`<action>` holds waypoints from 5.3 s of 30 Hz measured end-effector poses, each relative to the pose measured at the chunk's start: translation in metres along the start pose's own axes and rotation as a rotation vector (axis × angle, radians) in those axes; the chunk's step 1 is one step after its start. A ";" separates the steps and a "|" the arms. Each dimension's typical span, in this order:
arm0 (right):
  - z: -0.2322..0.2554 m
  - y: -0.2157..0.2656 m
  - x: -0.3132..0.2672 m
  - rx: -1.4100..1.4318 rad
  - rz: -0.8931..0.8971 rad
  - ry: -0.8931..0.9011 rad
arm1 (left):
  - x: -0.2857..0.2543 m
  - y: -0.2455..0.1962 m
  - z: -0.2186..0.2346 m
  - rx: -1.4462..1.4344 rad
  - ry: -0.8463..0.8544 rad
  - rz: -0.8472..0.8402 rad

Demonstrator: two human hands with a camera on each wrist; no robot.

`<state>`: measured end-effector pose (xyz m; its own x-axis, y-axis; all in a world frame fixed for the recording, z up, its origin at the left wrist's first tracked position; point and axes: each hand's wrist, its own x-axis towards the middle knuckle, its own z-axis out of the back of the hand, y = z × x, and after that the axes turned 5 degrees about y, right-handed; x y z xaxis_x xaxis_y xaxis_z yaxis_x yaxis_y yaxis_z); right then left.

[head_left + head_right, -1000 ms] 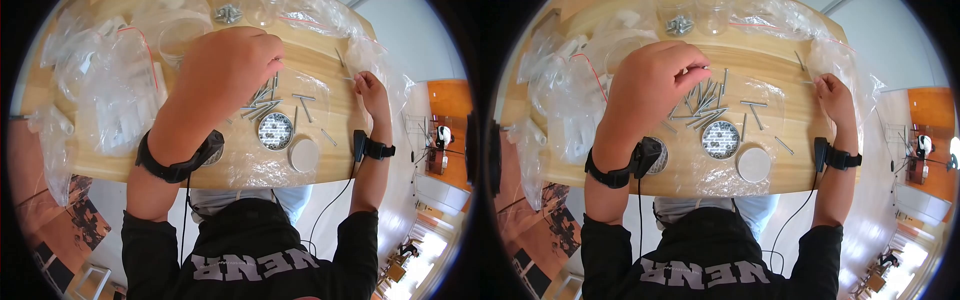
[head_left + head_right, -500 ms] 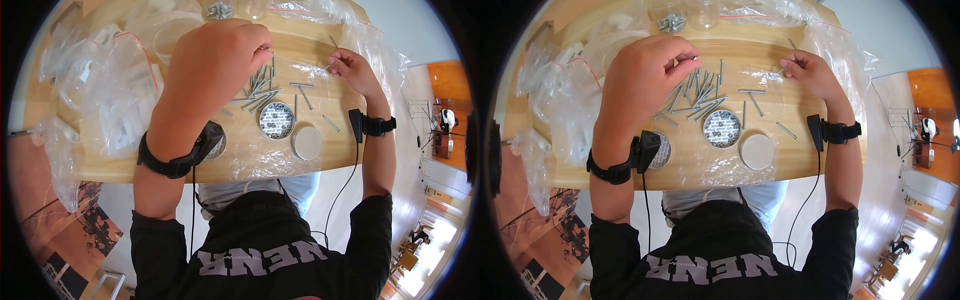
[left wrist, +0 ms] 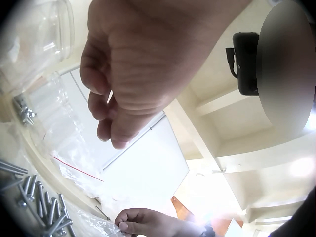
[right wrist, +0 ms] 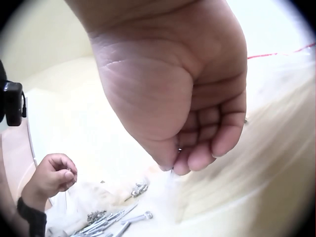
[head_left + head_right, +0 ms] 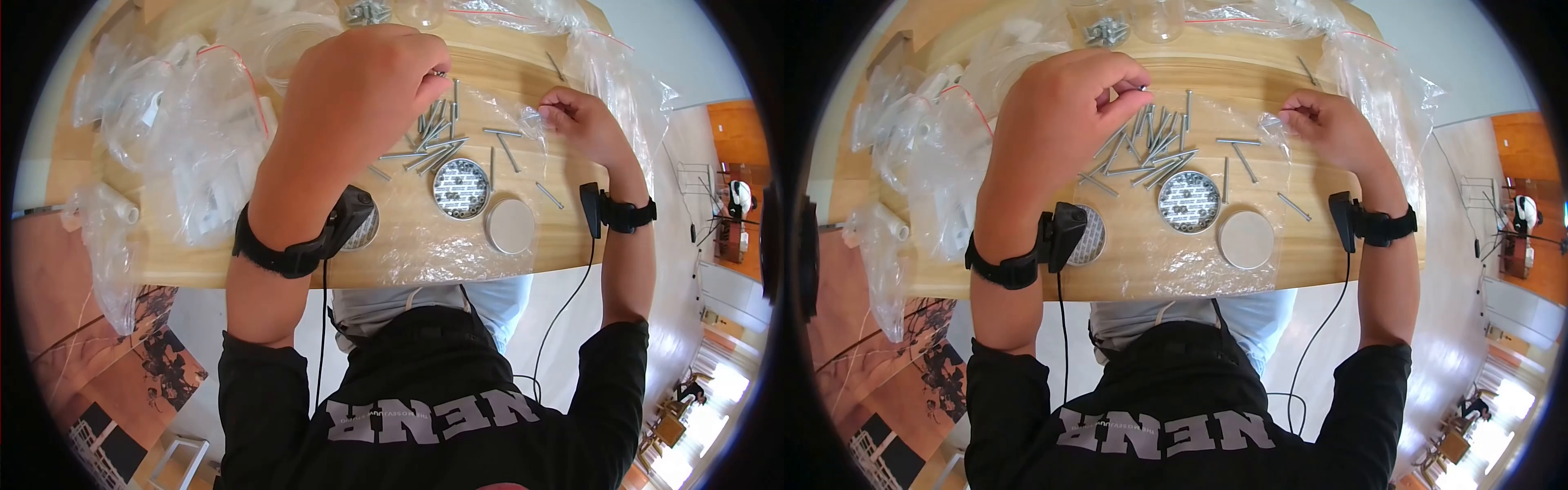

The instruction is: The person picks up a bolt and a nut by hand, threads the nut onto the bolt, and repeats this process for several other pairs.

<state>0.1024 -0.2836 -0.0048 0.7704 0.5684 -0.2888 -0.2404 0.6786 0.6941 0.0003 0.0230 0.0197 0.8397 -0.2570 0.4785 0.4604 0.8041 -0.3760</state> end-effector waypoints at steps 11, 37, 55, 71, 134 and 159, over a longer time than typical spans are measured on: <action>-0.010 0.017 -0.012 0.194 0.151 -0.124 | 0.001 0.000 0.002 0.050 0.009 -0.004; 0.002 0.011 -0.002 -0.437 0.062 -0.242 | -0.004 -0.002 0.001 -0.042 0.450 0.030; 0.017 -0.017 0.035 -0.738 -0.317 -0.422 | -0.010 0.006 -0.004 0.038 0.582 0.240; 0.025 -0.014 0.027 -0.871 -0.140 -0.301 | -0.059 -0.052 0.057 -0.071 0.363 0.182; -0.042 -0.021 -0.157 0.568 0.220 -0.215 | -0.020 -0.057 0.005 0.073 0.570 -0.045; -0.101 0.045 -0.129 0.444 0.617 -0.062 | -0.071 -0.116 -0.013 -0.376 0.619 0.136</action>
<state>-0.0675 -0.2795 -0.0030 0.6084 0.7479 0.2656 -0.3880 -0.0116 0.9216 -0.1093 -0.0594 0.0188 0.8538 -0.5135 -0.0856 0.3153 0.6409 -0.6999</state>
